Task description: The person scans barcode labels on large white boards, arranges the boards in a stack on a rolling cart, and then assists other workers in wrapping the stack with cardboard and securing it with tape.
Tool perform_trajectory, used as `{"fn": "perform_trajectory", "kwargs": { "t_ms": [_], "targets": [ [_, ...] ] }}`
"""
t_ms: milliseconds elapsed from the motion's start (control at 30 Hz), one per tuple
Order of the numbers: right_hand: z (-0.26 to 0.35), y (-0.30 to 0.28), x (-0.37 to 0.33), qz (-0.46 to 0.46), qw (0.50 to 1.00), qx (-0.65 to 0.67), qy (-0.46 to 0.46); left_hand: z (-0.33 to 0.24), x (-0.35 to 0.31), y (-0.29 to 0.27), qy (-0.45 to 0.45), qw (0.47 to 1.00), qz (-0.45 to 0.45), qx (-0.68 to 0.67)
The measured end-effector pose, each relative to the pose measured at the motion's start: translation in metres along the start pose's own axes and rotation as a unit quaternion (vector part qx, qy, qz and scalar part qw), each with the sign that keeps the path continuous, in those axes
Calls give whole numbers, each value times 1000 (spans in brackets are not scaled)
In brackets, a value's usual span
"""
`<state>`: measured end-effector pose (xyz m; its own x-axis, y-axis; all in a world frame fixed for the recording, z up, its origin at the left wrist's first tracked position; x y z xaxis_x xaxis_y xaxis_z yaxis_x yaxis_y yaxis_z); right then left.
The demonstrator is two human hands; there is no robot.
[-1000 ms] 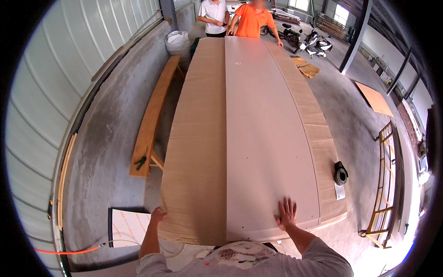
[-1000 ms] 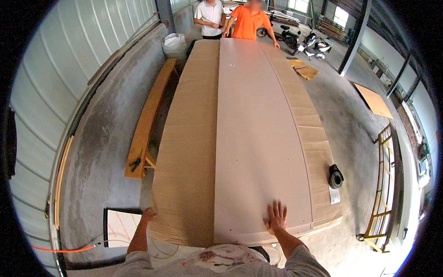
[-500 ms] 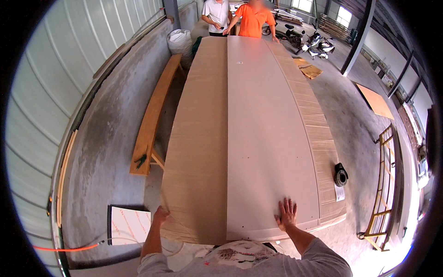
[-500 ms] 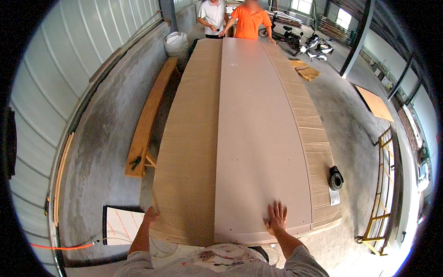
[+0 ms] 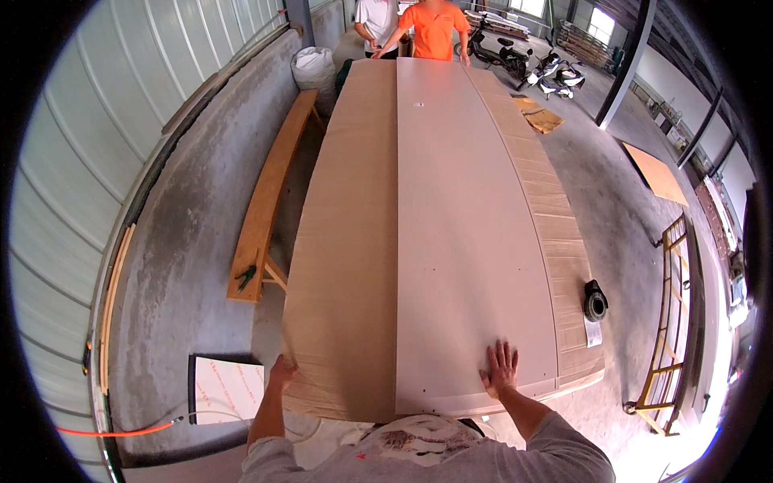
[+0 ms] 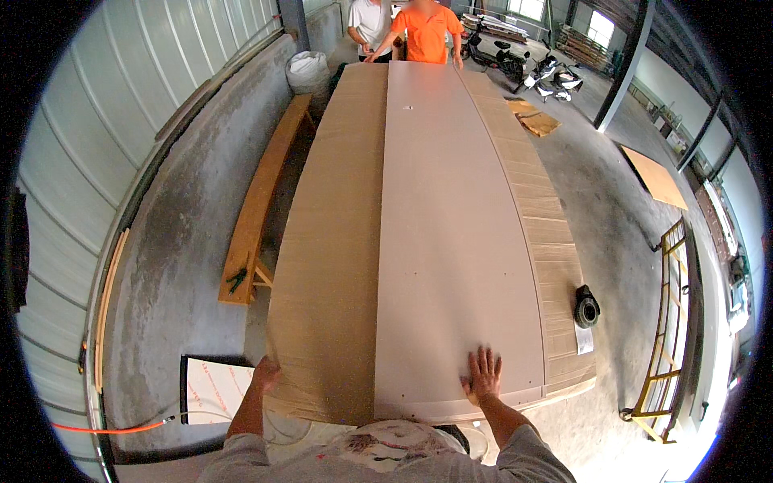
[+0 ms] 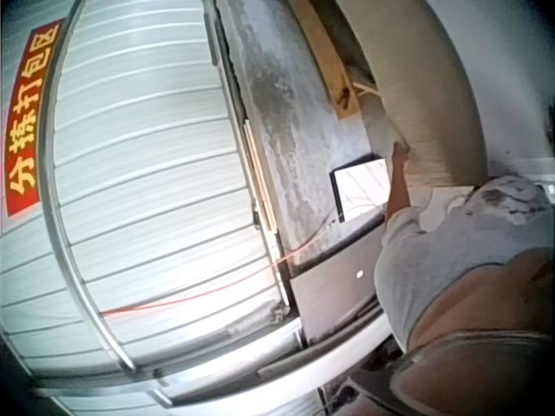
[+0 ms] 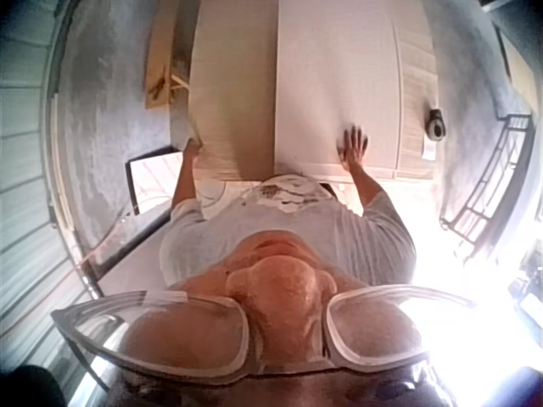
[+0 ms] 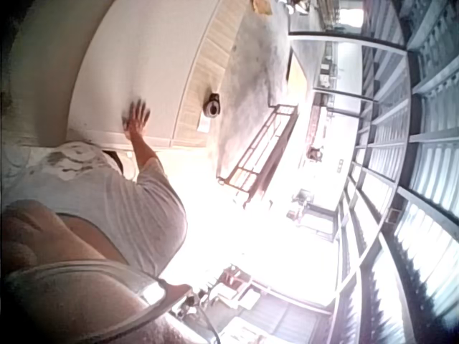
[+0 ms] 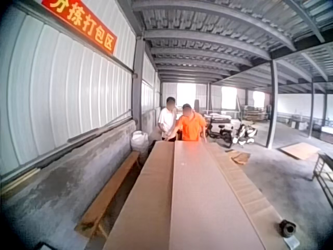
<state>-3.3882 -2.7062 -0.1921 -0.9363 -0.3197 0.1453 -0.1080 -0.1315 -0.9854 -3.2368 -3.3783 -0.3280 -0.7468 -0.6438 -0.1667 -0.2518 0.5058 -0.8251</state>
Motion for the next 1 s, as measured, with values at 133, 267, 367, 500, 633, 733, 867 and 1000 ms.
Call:
{"fn": "perform_trajectory", "kwargs": {
  "t_ms": [133,267,367,500,633,733,867,1000],
  "targets": [
    [0,-1,0,-1,1000,6,4,-1,1,-1,-36,997,35,-61],
    [4,-4,3,12,1000,-8,1,8,2,-2,-10,999,-6,-52],
    [2,-2,2,-2,1000,7,1,6,2,-1,-4,999,-14,-44],
    [1,-2,1,1,1000,5,4,-8,-3,-7,2,1000,-11,-20],
    [0,-1,0,4,1000,0,7,-23,-4,-28,2,999,-43,30],
    [3,-1,2,3,1000,5,5,-10,4,-49,-117,982,-26,-144],
    [2,-1,2,6,1000,-2,11,-29,1,-75,-4,997,-71,39],
    [3,-3,2,1,1000,-1,-1,-34,-15,-85,-25,997,-67,-7]
  ]
}}
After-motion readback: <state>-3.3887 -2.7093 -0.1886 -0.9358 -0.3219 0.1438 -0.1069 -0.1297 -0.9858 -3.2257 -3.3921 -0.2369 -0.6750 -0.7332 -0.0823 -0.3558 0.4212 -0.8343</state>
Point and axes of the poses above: each hand's wrist, its own x-axis towards the middle knuckle, its own y-axis out of the palm, z = x × y, the point moved 4 cm from there along x, towards the middle knuckle, and after that the axes turned 15 degrees about -z, right-handed, at the moved point
